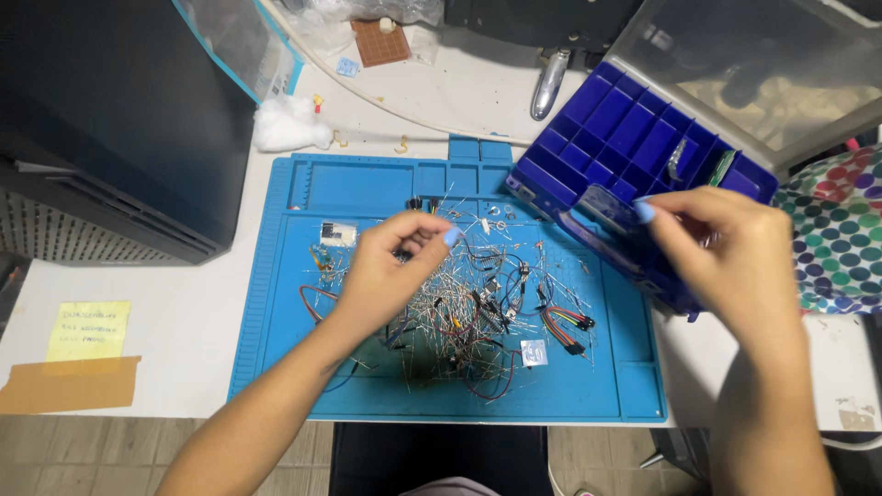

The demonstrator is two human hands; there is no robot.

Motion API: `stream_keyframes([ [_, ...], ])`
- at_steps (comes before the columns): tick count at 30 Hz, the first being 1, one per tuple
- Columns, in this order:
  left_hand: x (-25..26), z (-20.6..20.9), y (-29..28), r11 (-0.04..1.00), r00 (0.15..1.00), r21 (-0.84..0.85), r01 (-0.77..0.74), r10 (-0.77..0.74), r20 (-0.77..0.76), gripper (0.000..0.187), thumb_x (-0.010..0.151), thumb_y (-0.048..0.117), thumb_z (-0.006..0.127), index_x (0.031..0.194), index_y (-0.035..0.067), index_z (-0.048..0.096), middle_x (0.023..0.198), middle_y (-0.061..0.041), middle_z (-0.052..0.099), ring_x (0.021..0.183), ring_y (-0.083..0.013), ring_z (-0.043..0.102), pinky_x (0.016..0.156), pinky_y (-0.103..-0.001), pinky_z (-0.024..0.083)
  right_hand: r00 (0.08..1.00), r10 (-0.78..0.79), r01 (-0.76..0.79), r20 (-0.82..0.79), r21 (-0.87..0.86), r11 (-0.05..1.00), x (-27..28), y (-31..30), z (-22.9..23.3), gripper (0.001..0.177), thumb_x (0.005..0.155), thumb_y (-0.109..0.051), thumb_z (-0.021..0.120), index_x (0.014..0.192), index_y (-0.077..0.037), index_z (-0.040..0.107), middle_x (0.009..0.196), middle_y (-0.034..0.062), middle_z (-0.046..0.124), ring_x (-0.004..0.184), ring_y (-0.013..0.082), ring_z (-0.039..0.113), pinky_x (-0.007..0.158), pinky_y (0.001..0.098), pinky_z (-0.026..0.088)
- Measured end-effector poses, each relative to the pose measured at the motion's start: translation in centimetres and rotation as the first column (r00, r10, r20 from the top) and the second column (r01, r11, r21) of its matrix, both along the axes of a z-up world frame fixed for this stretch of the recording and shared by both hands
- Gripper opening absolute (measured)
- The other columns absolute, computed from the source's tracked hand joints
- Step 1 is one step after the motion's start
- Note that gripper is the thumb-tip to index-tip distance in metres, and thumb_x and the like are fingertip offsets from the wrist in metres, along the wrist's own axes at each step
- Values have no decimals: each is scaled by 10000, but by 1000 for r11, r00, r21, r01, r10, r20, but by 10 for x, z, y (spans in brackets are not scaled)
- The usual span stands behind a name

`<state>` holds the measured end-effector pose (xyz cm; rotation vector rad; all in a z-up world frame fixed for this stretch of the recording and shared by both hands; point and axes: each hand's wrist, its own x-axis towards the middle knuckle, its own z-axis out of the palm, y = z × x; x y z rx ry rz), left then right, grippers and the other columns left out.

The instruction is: The person sorts a tangled pile of wires and small electronic components on a blue mat. They pick up individual items, separate them, and place them into compartments of a blue plastic organizer box.

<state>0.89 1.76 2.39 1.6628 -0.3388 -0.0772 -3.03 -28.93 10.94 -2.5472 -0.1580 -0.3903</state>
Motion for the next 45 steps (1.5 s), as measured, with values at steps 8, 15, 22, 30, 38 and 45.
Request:
stream_keyframes([
  [8, 14, -14, 8, 988, 977, 111, -108, 85, 193, 115, 874, 97, 739, 986, 84, 762, 805, -44, 708, 822, -143, 657, 738, -254, 554, 949, 309, -303, -58, 92, 948, 21, 57, -26, 137, 876, -59, 708, 975, -85, 799, 846, 152, 762, 726, 336, 716, 686, 411, 574],
  [15, 15, 2, 18, 779, 939, 591, -208, -11, 344, 179, 925, 151, 662, 1065, 81, 749, 1026, -116, 698, 1077, -291, 588, 909, -429, 473, 927, 342, -338, -155, 49, 940, 27, 72, -53, 184, 858, -96, 728, 1029, -104, 795, 997, 111, 783, 928, 346, 734, 815, 437, 579],
  [22, 17, 2, 33, 594, 921, 732, -333, 37, 388, 258, 933, 79, 637, 1157, -27, 711, 1116, -225, 639, 1155, -381, 540, 904, -476, 429, 915, 376, -375, -147, 35, 926, 26, 74, -76, 188, 887, -113, 722, 1060, -129, 792, 1046, 56, 781, 1025, 300, 715, 907, 425, 555],
  [30, 18, 11, 30, 669, 969, 734, -121, -81, 233, 483, 831, 180, 781, 1262, -5, 667, 1087, -240, 653, 1083, -390, 581, 900, -494, 436, 914, 401, -398, -62, 51, 916, 24, 79, -77, 172, 883, -108, 740, 1046, -114, 794, 1061, 71, 768, 1059, 306, 700, 925, 442, 553],
  [38, 20, -1, 23, 635, 955, 770, -67, -183, 234, 368, 839, 147, 755, 1188, 46, 697, 1133, -207, 626, 1098, -387, 586, 923, -497, 457, 909, 413, -411, -48, 50, 910, 24, 80, -81, 154, 881, -128, 740, 1023, -136, 798, 1034, 54, 776, 1038, 299, 706, 913, 443, 562],
  [45, 20, -12, 25, 613, 936, 783, -103, -207, 285, 119, 888, 119, 692, 995, 68, 705, 1113, -158, 608, 1054, -350, 600, 881, -455, 475, 904, 425, -422, -46, 57, 905, 24, 81, -79, 140, 886, -130, 725, 1005, -133, 797, 1012, 67, 783, 1017, 307, 714, 881, 445, 572],
])
